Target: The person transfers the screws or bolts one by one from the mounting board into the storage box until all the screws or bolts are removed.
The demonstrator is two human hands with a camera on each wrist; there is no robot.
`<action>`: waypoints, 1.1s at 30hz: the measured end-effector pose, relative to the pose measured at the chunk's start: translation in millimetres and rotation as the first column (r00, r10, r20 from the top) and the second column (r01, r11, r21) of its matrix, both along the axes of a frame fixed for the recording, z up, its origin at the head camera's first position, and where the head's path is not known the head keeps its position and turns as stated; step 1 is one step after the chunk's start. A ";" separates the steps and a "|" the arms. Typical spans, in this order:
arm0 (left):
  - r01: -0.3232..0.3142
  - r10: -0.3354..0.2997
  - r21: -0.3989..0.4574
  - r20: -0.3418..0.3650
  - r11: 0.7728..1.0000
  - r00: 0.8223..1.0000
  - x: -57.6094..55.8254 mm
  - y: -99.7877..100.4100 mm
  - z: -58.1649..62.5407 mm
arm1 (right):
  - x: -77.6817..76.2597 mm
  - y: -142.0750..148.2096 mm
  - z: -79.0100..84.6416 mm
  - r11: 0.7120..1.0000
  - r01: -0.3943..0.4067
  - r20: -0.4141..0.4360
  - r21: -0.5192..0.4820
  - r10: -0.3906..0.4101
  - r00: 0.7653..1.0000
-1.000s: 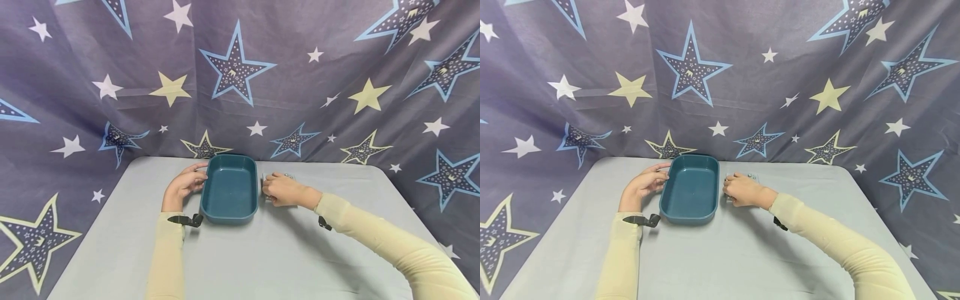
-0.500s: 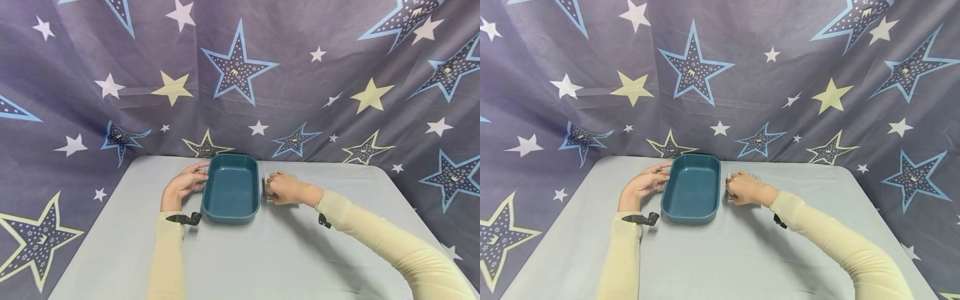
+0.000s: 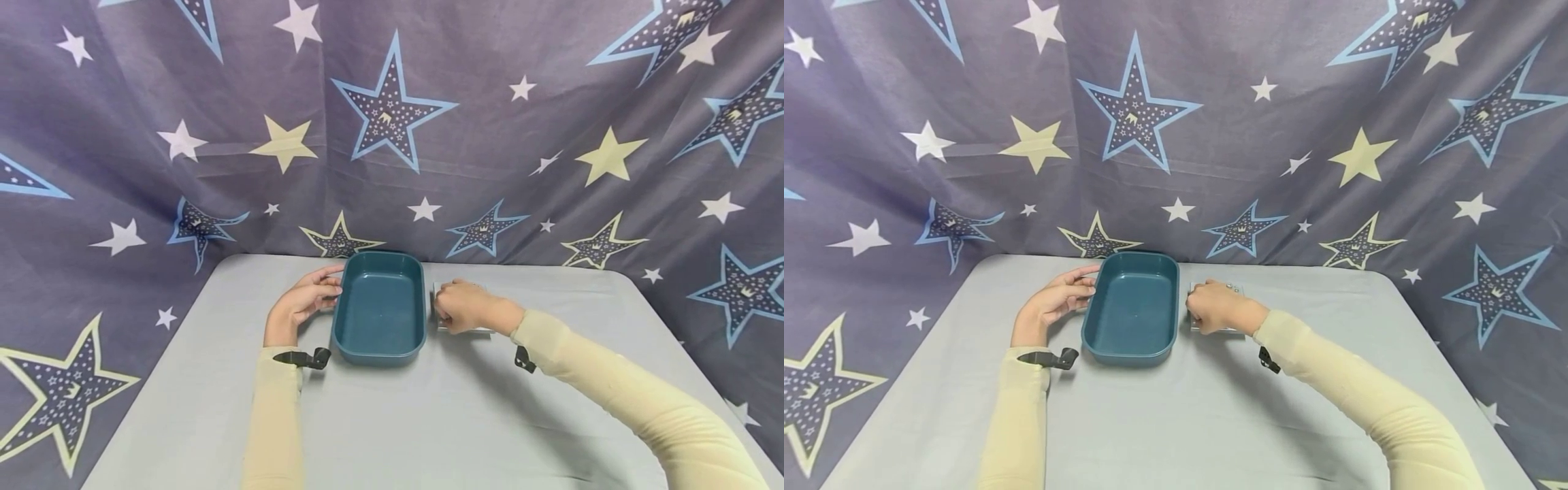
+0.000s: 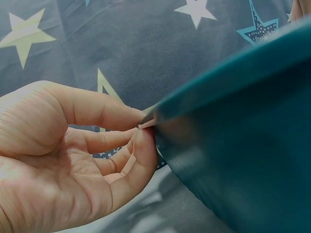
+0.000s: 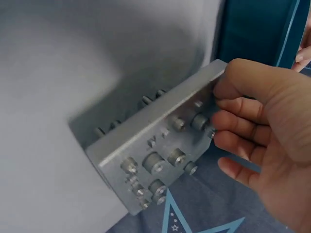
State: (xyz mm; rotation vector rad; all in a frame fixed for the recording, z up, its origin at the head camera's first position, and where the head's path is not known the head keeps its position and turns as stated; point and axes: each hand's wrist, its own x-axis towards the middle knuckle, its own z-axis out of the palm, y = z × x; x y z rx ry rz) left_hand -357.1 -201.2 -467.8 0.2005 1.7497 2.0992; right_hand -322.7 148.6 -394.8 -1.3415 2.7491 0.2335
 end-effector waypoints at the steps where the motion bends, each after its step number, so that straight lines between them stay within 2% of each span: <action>1: 0.000 0.000 0.000 0.000 1.000 1.000 -0.1 0.3 0.0 | 0.6 0.9 -1.6 1.000 -0.017 -0.023 -0.012 0.017 1.000; 8: 0.001 -0.001 -0.004 0.000 1.000 1.000 -0.6 2.1 -0.4 | 2.5 11.7 -16.8 0.983 -0.161 -0.206 -0.089 0.140 0.968; 14: -0.007 0.007 -0.012 -0.002 1.000 1.000 -0.3 2.4 -0.9 | 2.8 16.3 -23.7 0.980 -0.185 -0.273 -0.066 0.161 0.948; 19: -0.007 0.007 -0.006 -0.005 1.000 1.000 -0.3 2.0 -2.1 | 1.8 18.5 -26.5 0.979 -0.206 -0.329 0.000 0.194 0.924; 24: -0.008 0.008 -0.006 -0.007 1.000 1.000 -0.3 1.4 -2.6 | 0.5 20.5 -28.2 0.965 -0.250 -0.396 0.079 0.260 0.880; 33: -0.018 0.018 -0.034 -0.004 0.999 1.000 0.0 0.4 0.0 | -1.4 23.5 -26.7 0.916 -0.331 -0.509 0.226 0.401 0.762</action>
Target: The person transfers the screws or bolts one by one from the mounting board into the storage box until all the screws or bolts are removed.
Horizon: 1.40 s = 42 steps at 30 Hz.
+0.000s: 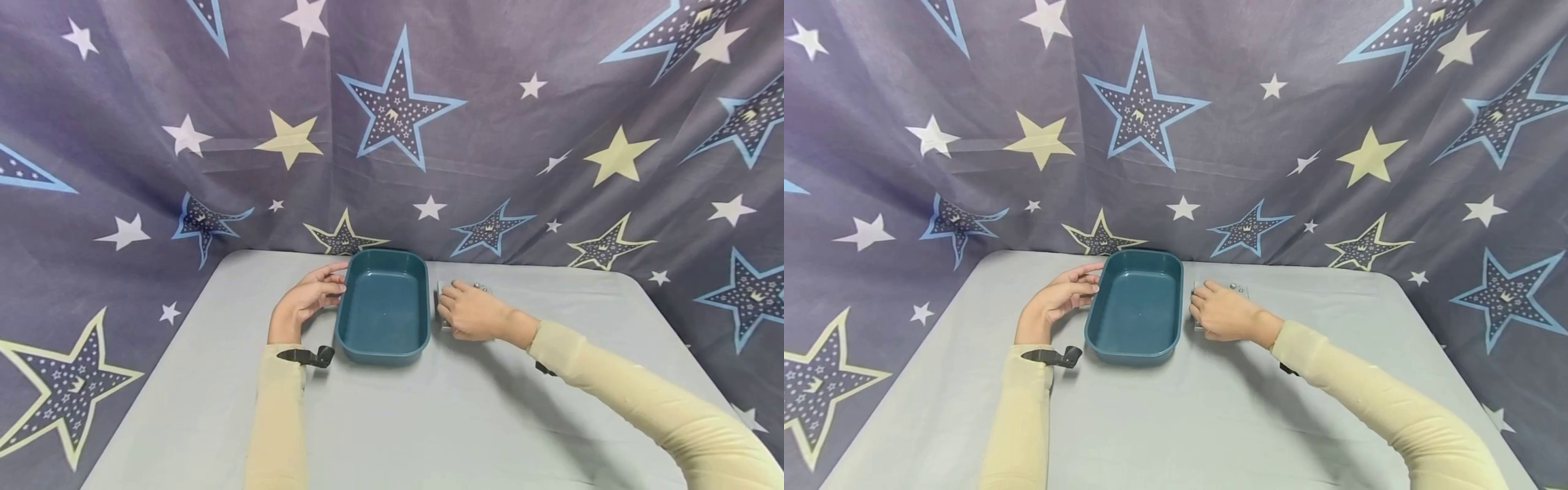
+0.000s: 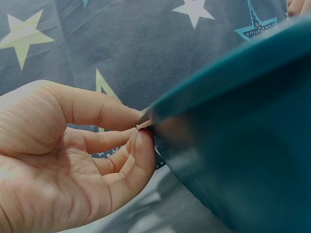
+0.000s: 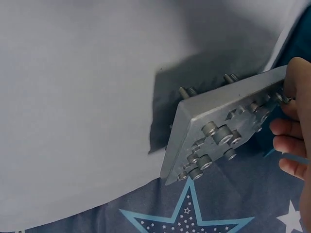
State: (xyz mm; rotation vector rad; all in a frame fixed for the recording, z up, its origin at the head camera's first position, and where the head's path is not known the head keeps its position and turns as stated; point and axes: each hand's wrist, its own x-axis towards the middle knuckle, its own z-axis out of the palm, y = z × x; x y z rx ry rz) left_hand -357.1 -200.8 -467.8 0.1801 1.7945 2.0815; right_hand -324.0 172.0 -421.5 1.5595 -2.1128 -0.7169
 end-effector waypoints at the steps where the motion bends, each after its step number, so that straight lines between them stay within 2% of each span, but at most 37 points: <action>1: -0.001 0.001 -0.002 0.001 1.000 1.000 0.0 -0.1 0.8 | -0.5 0.0 0.2 1.000 -0.006 -0.011 0.009 0.006 1.000; 4: -0.005 0.005 -0.006 0.004 1.000 1.000 -0.3 -0.2 2.6 | -2.6 -0.1 -0.4 1.000 -0.014 -0.022 0.015 0.014 1.000; 14: -0.004 0.004 -0.002 0.002 1.000 1.000 -3.6 -2.2 1.6 | -3.6 -2.1 1.9 0.999 -0.009 -0.014 -0.054 0.008 1.000; 26: -0.002 0.002 0.011 -0.002 1.000 1.000 -3.1 -0.5 1.8 | -0.3 2.6 -1.4 0.978 0.015 0.002 -0.208 -0.015 1.000; 32: -0.004 0.004 0.013 0.000 1.000 1.000 -0.3 0.6 0.7 | 1.5 4.8 -5.7 0.955 0.015 0.036 -0.297 -0.004 0.999; 37: 0.001 -0.001 0.012 -0.006 1.000 1.000 0.6 0.6 -1.4 | 3.6 2.7 -5.9 0.930 0.074 0.110 -0.360 -0.037 0.993; 42: -0.002 0.002 0.017 -0.009 1.000 1.000 0.4 -0.8 -2.8 | 1.8 -7.4 5.2 0.879 0.072 0.116 -0.471 -0.019 0.993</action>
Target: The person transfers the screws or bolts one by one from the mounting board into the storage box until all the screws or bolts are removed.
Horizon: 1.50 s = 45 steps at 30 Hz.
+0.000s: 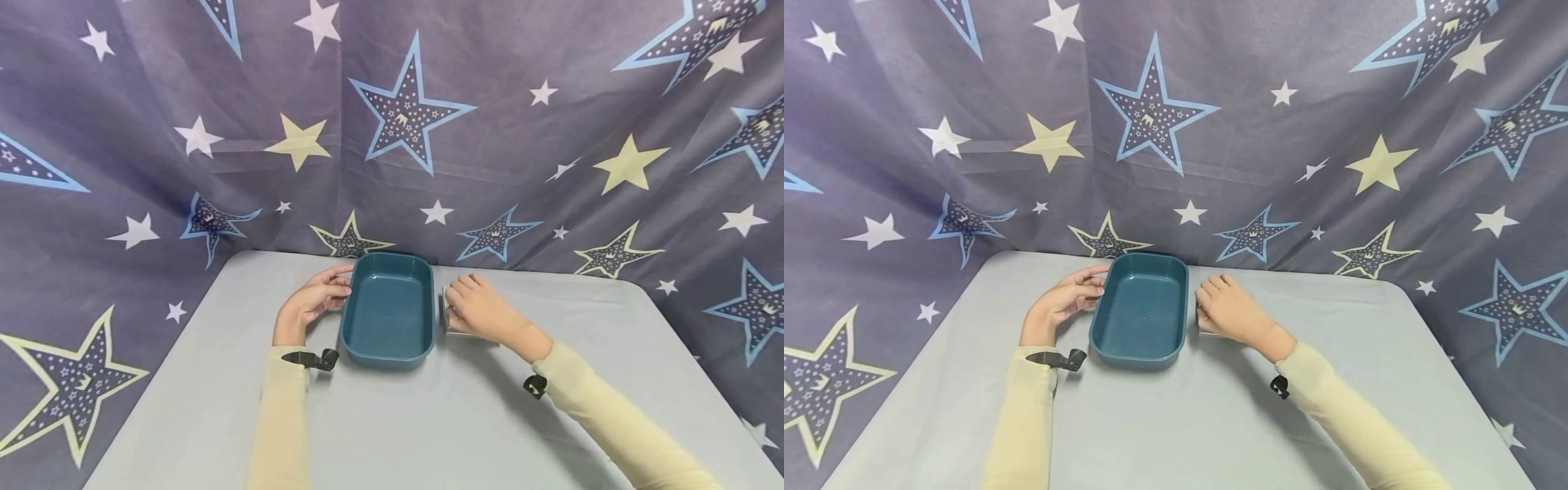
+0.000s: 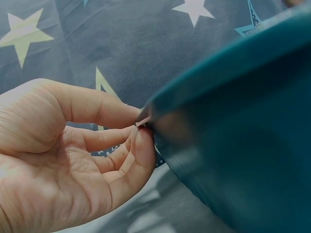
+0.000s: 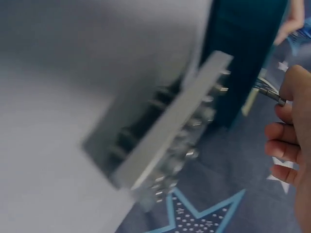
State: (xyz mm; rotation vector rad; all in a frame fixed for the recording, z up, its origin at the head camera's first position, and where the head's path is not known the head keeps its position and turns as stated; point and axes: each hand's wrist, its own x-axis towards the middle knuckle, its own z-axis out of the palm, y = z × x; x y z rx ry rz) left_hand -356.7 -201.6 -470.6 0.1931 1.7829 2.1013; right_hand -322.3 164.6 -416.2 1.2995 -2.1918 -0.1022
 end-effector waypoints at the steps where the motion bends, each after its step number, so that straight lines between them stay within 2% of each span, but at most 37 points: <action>1: -0.002 0.002 0.002 -0.001 1.000 1.000 0.1 -0.5 -0.2 | -0.7 -2.7 3.2 1.000 -0.006 -0.009 -0.027 0.006 1.000; 7: -0.008 0.009 0.021 -0.015 1.000 1.000 -0.1 -3.2 -1.7 | -3.7 -17.8 21.7 0.991 0.010 -0.002 -0.131 -0.011 1.000; 13: -0.022 0.022 0.029 0.003 0.999 1.000 2.8 -3.8 -4.5 | -2.7 -27.6 27.9 0.983 0.045 0.050 -0.177 -0.037 0.998; 18: -0.032 0.032 0.032 0.007 0.999 0.999 5.3 -4.9 -6.0 | -4.4 -37.0 35.3 0.965 0.085 0.151 -0.249 -0.048 0.987; 24: -0.037 0.037 0.044 0.006 0.998 0.999 5.0 -5.7 -5.9 | -9.5 -48.0 53.2 0.933 0.155 0.294 -0.326 -0.056 0.954; 29: -0.034 0.034 0.034 0.008 0.999 0.999 3.7 -2.2 -4.6 | -17.3 -58.2 66.5 0.915 0.214 0.411 -0.341 -0.060 0.910; 34: -0.013 0.013 0.022 -0.007 1.000 1.000 1.5 3.8 -2.0 | -27.4 -69.0 73.5 0.903 0.266 0.524 -0.338 -0.054 0.850; 41: -0.011 0.011 0.008 -0.010 1.000 1.000 0.7 5.4 -0.9 | -43.6 -85.2 66.1 0.895 0.339 0.682 -0.289 -0.056 0.729; 45: -0.018 0.018 0.009 -0.004 1.000 1.000 1.2 2.7 -1.6 | -53.3 -94.4 59.1 0.903 0.335 0.720 -0.267 -0.044 0.692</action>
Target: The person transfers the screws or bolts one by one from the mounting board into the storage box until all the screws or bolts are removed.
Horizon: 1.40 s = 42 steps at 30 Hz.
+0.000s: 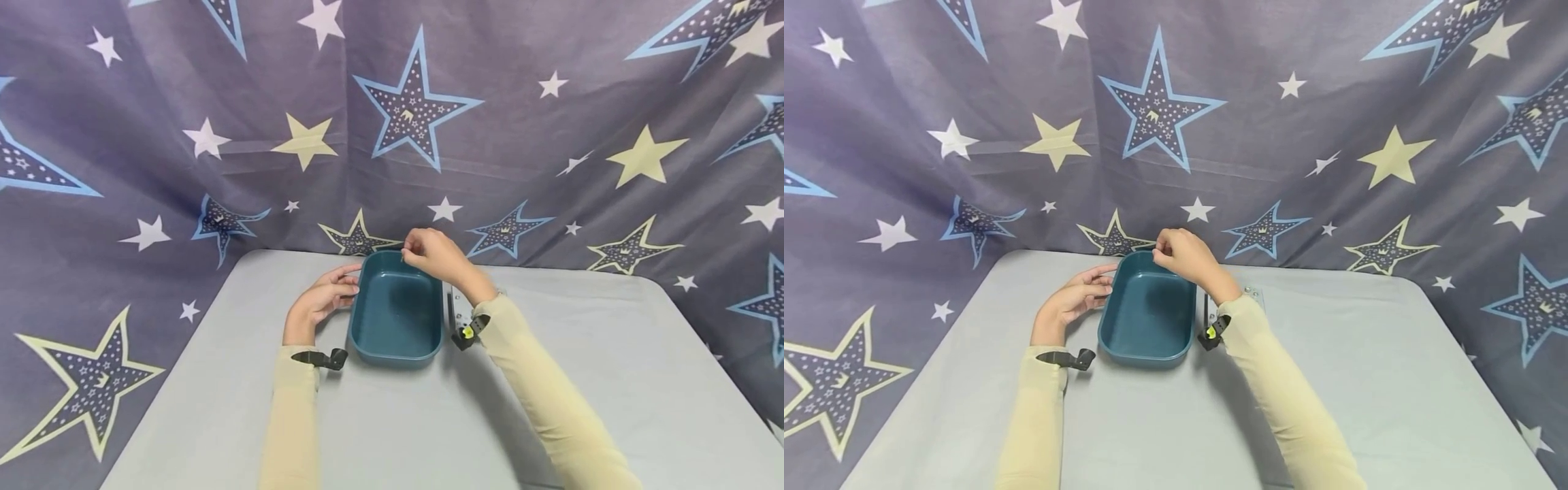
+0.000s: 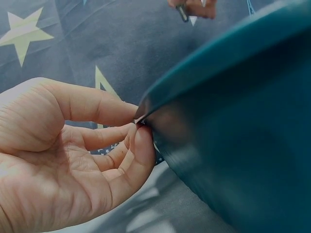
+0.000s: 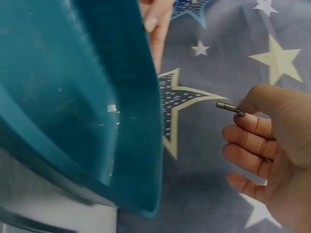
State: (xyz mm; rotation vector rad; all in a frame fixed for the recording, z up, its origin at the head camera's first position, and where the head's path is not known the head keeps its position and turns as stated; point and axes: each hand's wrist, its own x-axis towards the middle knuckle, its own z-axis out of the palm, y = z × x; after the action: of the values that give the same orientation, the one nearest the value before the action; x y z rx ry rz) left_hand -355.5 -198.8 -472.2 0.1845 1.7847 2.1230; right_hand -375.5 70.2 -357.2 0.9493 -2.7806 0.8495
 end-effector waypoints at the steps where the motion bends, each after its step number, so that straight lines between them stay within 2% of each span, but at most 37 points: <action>1: -0.002 0.002 0.002 -0.001 1.000 1.000 0.0 -0.4 0.1 | -2.4 -1.9 -1.1 1.000 -0.007 0.014 0.001 0.007 1.000; 7: -0.007 0.007 0.008 -0.008 1.000 1.000 -0.6 -2.7 0.3 | -14.8 -14.9 -4.1 0.998 -0.025 0.083 0.065 0.020 0.996; 15: -0.011 0.011 0.013 -0.006 1.000 1.000 0.6 -4.2 2.1 | -26.0 -30.9 -8.9 0.976 -0.022 0.094 0.216 0.001 0.996; 21: 0.000 0.000 0.021 -0.003 1.000 1.000 -0.5 -4.9 2.4 | -32.3 -34.9 -19.4 0.968 -0.041 0.130 0.247 0.009 0.991; 32: -0.003 0.003 0.023 0.007 1.000 1.000 -1.2 -2.2 3.1 | -31.1 -50.8 -35.4 0.934 -0.073 0.177 0.350 0.011 0.984; 37: -0.001 0.001 0.019 0.014 1.000 1.000 1.5 -1.3 3.5 | -28.8 -58.4 -41.5 0.924 -0.083 0.208 0.372 0.004 0.978; 42: 0.005 -0.005 0.019 0.006 1.000 1.000 3.6 0.3 3.6 | -27.6 -62.6 -49.2 0.902 -0.082 0.219 0.424 -0.014 0.976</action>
State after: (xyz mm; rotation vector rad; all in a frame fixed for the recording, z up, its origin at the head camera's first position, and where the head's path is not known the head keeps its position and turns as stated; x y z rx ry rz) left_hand -351.9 -198.5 -468.6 0.1870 1.7596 2.1348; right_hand -403.1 7.6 -406.3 1.0146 -3.2329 0.3543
